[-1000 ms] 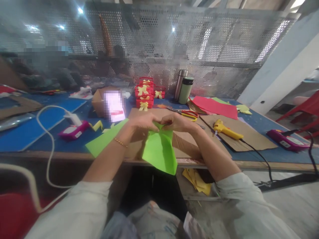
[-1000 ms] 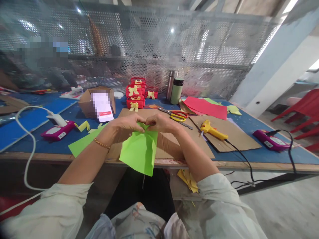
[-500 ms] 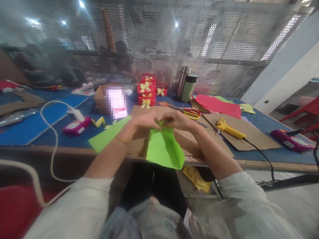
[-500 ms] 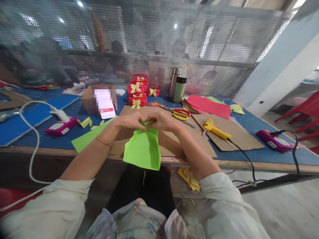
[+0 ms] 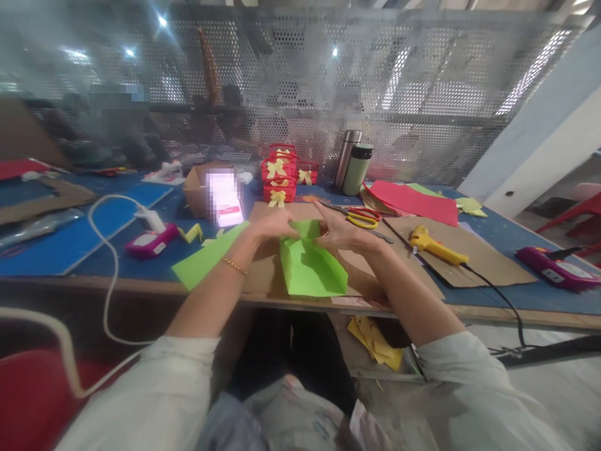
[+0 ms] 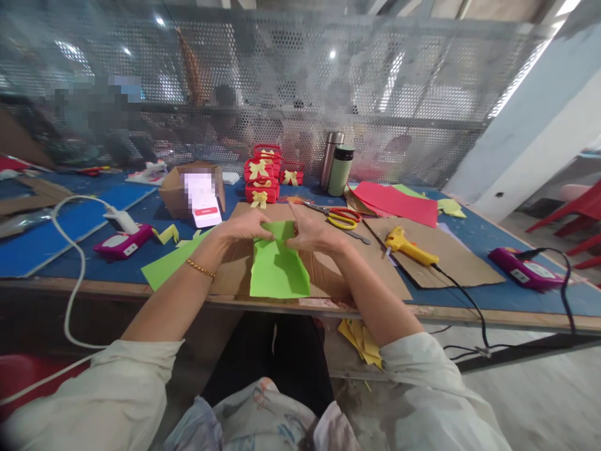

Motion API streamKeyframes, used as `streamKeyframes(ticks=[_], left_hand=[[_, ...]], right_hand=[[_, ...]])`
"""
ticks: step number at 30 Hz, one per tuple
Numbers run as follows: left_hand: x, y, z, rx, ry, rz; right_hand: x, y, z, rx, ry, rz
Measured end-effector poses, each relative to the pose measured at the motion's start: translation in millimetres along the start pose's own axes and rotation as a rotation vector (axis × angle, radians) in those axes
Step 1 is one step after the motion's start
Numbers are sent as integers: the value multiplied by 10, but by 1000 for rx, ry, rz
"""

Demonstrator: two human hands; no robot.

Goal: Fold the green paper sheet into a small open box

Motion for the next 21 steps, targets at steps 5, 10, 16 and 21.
streamKeyframes(ticks=[5,10,16,21], left_hand=[[22,10,-31,22,-49,7],[85,11,-84,74,-74,55],[151,54,-135,84,-60,92],[231,106,-202,125,-34,140]], right_hand=[[-52,5,-36,86,2,-51],[-92,19,46,118,68,-25],[-105,50,153,154,288,53],[-41,79,176,138,366,210]])
Point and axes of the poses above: each hand's wrist, its own y-axis away from the middle knuckle, its own x-axis out of the palm, z = x × y, the point moved 9 cm from there along -y, towards the middle knuckle, and after that the axes turned 13 degrees about -x, right-handed, at the moved point
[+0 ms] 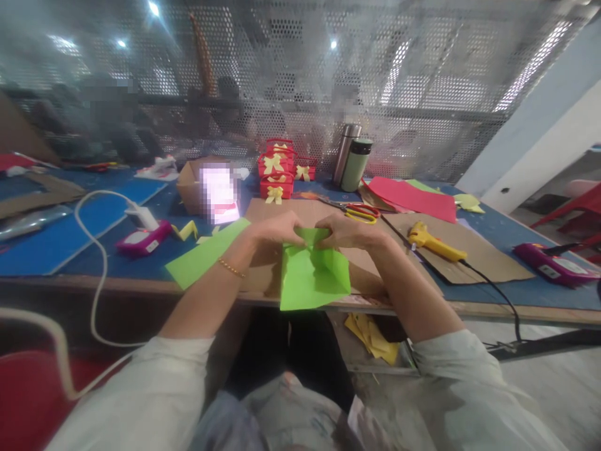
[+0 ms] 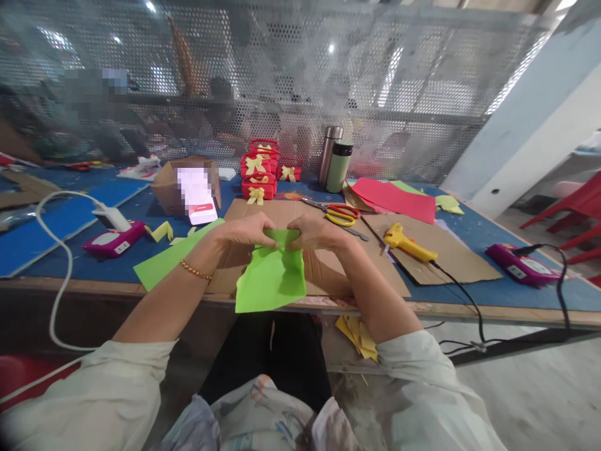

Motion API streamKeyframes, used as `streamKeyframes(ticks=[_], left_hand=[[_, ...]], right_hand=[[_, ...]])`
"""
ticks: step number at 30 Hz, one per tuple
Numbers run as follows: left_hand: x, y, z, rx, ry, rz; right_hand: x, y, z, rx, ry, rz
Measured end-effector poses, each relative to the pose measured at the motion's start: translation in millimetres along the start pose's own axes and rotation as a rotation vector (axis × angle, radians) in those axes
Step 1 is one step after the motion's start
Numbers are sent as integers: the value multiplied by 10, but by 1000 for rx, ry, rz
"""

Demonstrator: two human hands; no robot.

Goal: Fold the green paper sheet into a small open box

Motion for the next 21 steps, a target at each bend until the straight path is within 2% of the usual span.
streamKeyframes(ticks=[9,14,21], left_hand=[[28,-1,-33,34,28,-8],[49,-35,7,38,17,24],[48,-77,22,-2,-24,-16]], right_hand=[[40,-23,-132,19,-23,16],[49,-35,-94,-5,-51,5],[13,-11,12,-26,43,14]])
Point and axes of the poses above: each hand's wrist, its own y-axis away from the middle knuckle, its own x-axis out of the palm, z = x × y, the point moved 9 cm from there along -y, towards the middle knuckle, and after that the axes turned 13 degrees about -x, right-handed, at the moved point
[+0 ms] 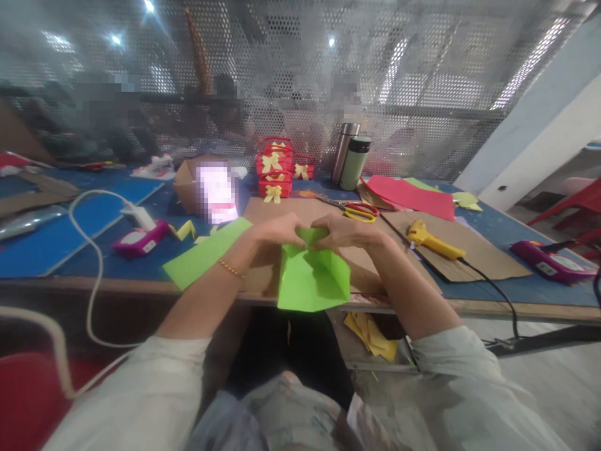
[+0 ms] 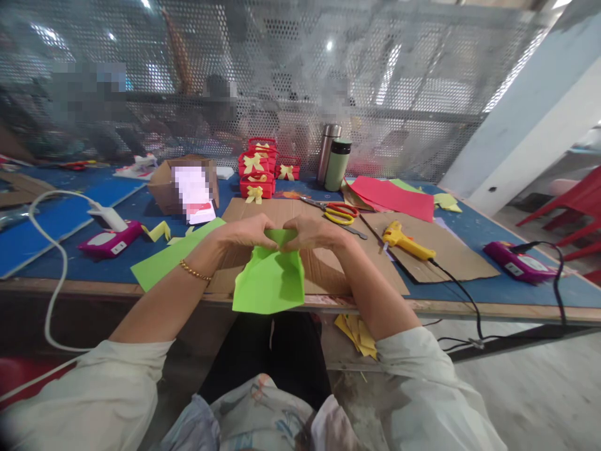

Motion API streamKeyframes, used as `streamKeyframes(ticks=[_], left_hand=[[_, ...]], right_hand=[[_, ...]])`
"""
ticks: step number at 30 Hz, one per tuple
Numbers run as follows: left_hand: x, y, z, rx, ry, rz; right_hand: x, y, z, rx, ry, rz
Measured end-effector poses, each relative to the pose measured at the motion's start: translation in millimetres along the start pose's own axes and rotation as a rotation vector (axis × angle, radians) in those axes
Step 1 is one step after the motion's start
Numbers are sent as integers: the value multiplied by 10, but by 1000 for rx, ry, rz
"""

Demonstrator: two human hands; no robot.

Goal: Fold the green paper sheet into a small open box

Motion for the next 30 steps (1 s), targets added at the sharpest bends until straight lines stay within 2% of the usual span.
streamKeyframes(ticks=[4,10,15,19,23,27,30], left_hand=[[-1,19,-49,10,-16,-14],[33,15,-97,15,-23,-19],[29,-14,-60,-10,-48,-35],[-6,8,-93,69,-40,-26],[-99,40,-104,115,-56,-76],[-149,111,-79,132,103,-87],[-159,147,69,22,307,-99]], right_hand=[[-26,-23,-2,5,44,-16],[18,-32,-19,12,76,49],[-5,-29,-34,46,5,4],[-43,-10,-6,56,15,-27],[-95,31,42,15,10,-67],[-110,63,15,-13,-4,-96],[-119,74,-36,-6,0,-109]])
Point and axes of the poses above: each hand's wrist, its own y-axis away from the middle knuckle, its own x-axis out of the palm, z = x × y, the point moved 9 cm from there along -y, towards the middle knuckle, and after that the axes turned 13 degrees about -x, right-handed, at the moved point
